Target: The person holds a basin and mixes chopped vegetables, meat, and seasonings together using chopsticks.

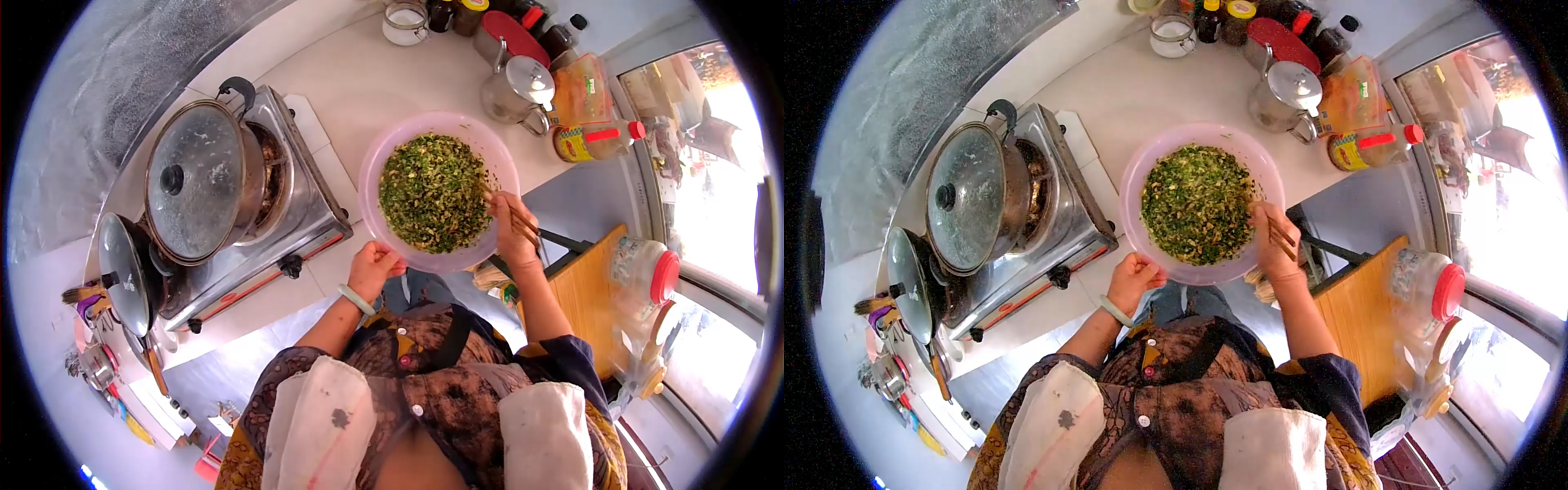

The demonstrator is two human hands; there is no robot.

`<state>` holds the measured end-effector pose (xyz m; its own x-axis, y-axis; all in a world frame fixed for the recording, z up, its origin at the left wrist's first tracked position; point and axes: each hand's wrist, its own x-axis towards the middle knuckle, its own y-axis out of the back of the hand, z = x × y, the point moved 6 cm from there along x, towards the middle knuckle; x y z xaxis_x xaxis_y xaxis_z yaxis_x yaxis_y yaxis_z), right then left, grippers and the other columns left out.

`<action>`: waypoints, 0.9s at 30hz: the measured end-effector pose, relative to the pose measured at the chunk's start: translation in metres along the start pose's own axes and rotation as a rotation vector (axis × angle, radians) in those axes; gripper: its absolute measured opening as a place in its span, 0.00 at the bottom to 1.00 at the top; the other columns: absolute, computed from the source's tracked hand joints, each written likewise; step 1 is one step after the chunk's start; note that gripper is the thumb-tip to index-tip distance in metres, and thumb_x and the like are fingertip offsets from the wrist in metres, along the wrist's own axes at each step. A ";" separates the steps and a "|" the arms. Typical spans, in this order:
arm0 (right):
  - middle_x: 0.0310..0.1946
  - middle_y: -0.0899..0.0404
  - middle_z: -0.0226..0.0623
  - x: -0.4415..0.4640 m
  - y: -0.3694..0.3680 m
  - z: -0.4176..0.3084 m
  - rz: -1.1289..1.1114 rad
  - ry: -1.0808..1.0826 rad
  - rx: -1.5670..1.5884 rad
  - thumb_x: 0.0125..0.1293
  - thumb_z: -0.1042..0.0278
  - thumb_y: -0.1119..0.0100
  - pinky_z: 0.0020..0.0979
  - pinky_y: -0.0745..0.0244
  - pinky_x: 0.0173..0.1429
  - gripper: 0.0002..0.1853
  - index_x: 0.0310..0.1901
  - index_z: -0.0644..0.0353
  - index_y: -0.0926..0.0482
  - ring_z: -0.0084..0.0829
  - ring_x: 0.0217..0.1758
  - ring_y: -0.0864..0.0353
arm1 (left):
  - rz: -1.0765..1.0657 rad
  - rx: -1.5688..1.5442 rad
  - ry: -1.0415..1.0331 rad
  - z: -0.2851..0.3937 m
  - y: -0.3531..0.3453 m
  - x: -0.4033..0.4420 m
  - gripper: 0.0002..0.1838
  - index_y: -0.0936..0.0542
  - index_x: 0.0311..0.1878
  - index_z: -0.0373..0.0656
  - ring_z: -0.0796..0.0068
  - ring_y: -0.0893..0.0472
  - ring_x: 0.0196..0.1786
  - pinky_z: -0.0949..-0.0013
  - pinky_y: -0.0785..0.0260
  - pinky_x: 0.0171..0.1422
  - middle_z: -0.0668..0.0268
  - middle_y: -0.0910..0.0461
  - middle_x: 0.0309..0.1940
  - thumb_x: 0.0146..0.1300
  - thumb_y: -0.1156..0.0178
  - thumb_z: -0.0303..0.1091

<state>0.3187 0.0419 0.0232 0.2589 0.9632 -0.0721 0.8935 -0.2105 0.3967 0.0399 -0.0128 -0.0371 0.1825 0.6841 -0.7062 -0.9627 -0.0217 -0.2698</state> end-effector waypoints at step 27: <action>0.35 0.19 0.42 -0.017 -0.010 -0.077 -0.066 0.035 0.030 0.66 0.74 0.49 0.28 0.25 0.43 0.09 0.45 0.64 0.23 0.31 0.37 0.19 | -0.045 -0.059 0.042 0.012 0.020 0.015 0.07 0.30 0.43 0.40 0.72 0.19 0.38 0.68 0.23 0.44 0.63 0.23 0.37 0.67 0.46 0.31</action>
<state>0.2767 0.0408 0.0907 0.1865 0.9803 -0.0654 0.9189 -0.1505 0.3646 0.0206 0.0057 -0.0449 0.2343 0.6540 -0.7193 -0.9402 -0.0357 -0.3387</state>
